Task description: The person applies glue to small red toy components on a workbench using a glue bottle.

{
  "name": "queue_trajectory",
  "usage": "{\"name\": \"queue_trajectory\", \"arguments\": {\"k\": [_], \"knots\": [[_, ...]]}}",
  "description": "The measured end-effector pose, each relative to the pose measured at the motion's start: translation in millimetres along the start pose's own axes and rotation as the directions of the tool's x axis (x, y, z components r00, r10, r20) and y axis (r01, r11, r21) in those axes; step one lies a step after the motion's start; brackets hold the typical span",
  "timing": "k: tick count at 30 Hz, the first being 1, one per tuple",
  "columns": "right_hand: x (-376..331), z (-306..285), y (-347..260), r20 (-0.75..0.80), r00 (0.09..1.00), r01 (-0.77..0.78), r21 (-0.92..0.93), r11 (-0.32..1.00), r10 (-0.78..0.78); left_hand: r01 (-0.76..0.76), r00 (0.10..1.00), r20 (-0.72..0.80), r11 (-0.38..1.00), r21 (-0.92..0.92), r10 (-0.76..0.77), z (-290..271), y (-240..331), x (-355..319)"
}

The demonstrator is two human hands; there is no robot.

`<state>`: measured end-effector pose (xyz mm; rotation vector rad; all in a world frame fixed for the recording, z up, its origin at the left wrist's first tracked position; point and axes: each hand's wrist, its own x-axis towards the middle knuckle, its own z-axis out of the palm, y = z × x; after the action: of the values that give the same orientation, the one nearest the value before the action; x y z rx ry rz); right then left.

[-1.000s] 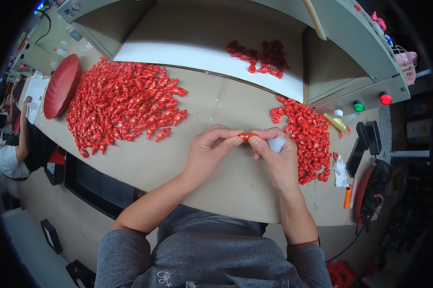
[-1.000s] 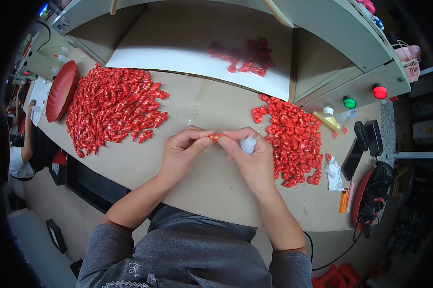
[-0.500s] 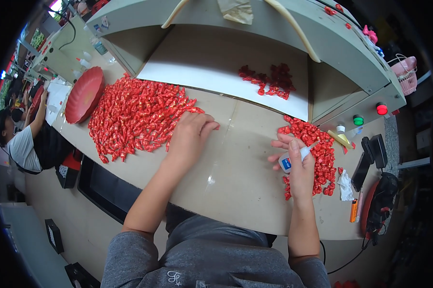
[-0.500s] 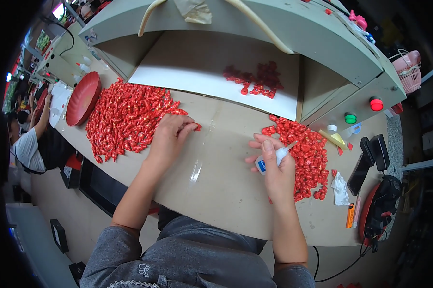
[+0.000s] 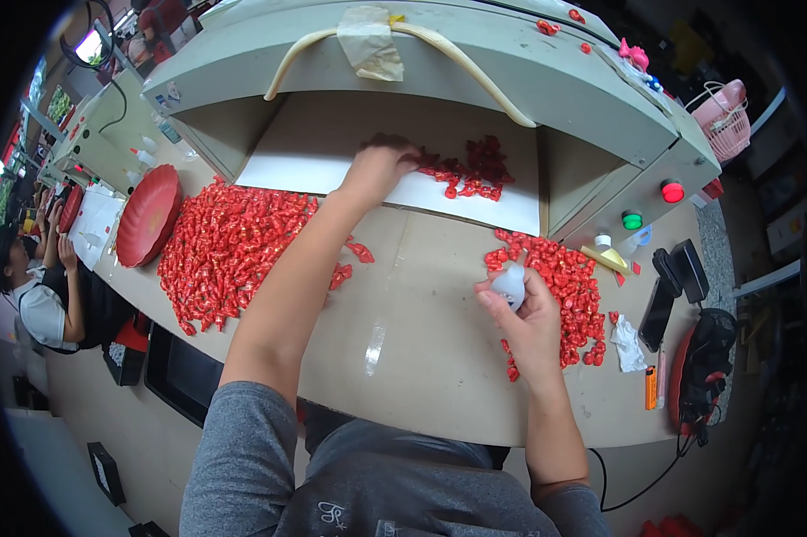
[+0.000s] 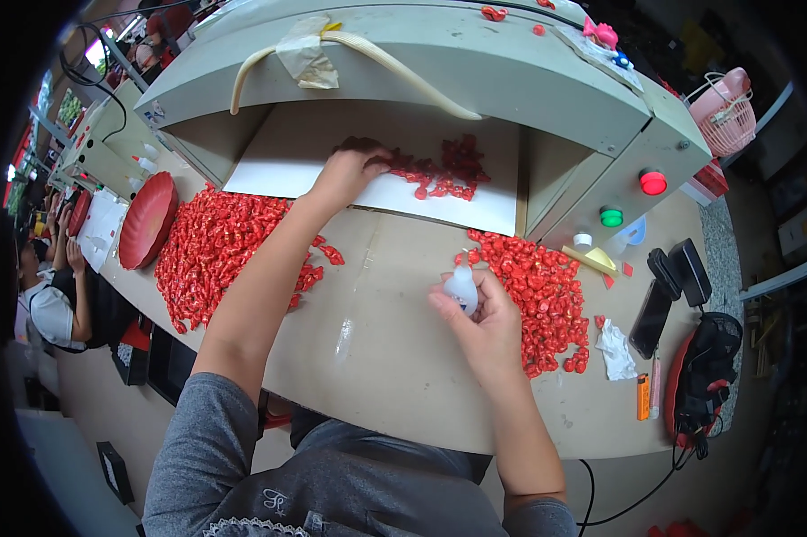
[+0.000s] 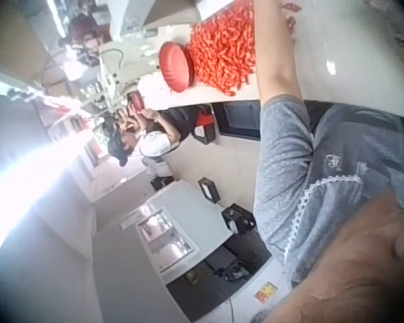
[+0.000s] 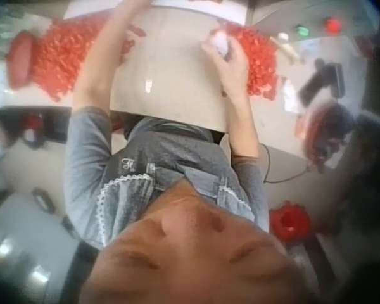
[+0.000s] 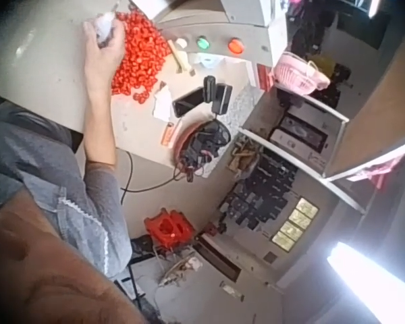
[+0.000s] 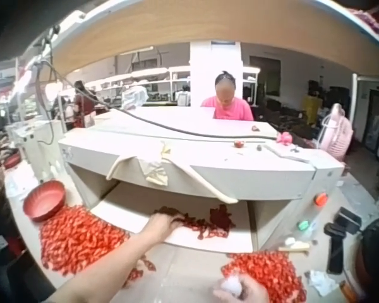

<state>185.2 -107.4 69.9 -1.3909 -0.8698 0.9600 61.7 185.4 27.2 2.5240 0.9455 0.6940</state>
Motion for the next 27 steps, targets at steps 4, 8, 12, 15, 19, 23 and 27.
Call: {"name": "queue_trajectory", "arguments": {"k": [4,8,12,15,19,23,27], "knots": [[-4,-14,6,-0.042,0.995,0.092,-0.026,0.995,-0.093,0.173,0.976,0.046,0.630,-0.757,-0.212,-10,38,-35],[-6,-12,3,-0.074,0.993,0.109,0.180,0.978,-0.097,0.308,0.934,0.317,-0.083,-0.948,-0.164,-15,90,-122],[-6,-9,13,-0.082,0.967,0.253,0.178,0.951,-0.242,0.357,0.893,0.422,-0.327,-0.875,-0.154,4,105,-174],[-8,-4,13,-0.118,0.966,0.248,0.174,0.953,-0.230,0.336,0.880,0.448,-0.459,-0.823,-0.159,15,105,-187],[-10,0,18,-0.132,0.926,0.346,-0.068,0.936,-0.352,0.357,0.884,0.455,-0.479,-0.802,-0.103,16,104,-187],[-11,2,21,-0.125,0.893,0.404,-0.201,0.893,-0.432,0.352,0.863,0.497,-0.596,-0.721,-0.092,14,104,-187],[-10,0,19,-0.041,0.841,0.489,-0.367,0.791,-0.539,0.380,0.847,0.524,-0.585,-0.716,-0.091,16,102,-188]]}}
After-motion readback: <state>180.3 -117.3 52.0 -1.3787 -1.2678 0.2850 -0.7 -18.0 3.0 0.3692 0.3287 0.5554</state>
